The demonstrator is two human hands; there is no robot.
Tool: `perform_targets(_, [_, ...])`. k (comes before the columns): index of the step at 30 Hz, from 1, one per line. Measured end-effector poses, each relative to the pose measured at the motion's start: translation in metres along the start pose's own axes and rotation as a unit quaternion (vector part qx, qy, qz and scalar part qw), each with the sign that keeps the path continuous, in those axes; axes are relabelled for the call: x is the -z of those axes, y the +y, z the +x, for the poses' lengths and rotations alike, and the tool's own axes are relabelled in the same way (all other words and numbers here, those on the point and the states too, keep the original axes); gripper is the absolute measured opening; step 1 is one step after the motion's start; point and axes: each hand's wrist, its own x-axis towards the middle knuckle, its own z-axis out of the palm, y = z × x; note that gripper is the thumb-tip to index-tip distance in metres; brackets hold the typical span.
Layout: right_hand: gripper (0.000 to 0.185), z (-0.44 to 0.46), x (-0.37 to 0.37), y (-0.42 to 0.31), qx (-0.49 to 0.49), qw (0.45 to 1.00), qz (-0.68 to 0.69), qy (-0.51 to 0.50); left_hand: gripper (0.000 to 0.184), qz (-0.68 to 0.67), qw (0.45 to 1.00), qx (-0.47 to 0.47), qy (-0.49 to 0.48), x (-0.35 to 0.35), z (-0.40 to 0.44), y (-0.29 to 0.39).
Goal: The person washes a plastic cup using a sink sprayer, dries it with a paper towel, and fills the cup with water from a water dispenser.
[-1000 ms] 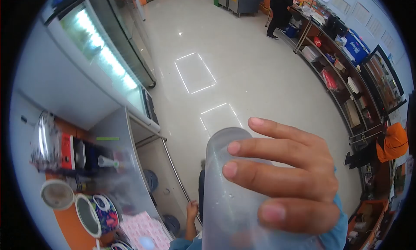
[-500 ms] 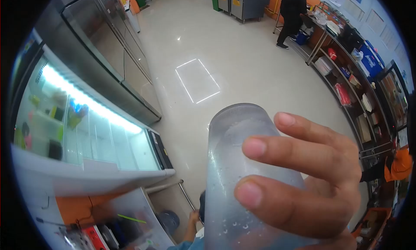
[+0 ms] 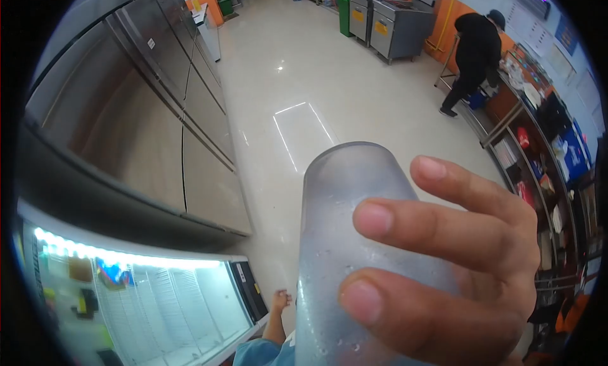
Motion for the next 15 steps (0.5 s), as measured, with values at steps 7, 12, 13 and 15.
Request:
perform_targets(7, [0.049, 0.170, -0.104, 0.167, 0.017, 1.000, 0.009, -0.013, 0.029, 0.008, 0.991, 0.124, 0.039, -0.027, 0.040, 0.079])
perform_targets(12, [0.049, 0.285, -0.183, 0.280, 0.016, 1.000, 0.003, -0.014, 0.030, 0.060, 0.989, 0.130, 0.035, -0.017, 0.145, 0.215])
perform_targets(13, [0.048, 0.311, -0.196, 0.302, 0.013, 1.000, 0.002, -0.013, 0.030, 0.066, 0.990, 0.123, 0.035, -0.011, 0.170, 0.251])
perform_targets(15, [0.048, 0.365, -0.224, 0.343, 0.010, 1.000, -0.004, -0.014, 0.031, 0.074, 0.992, 0.099, 0.035, 0.004, 0.222, 0.322])
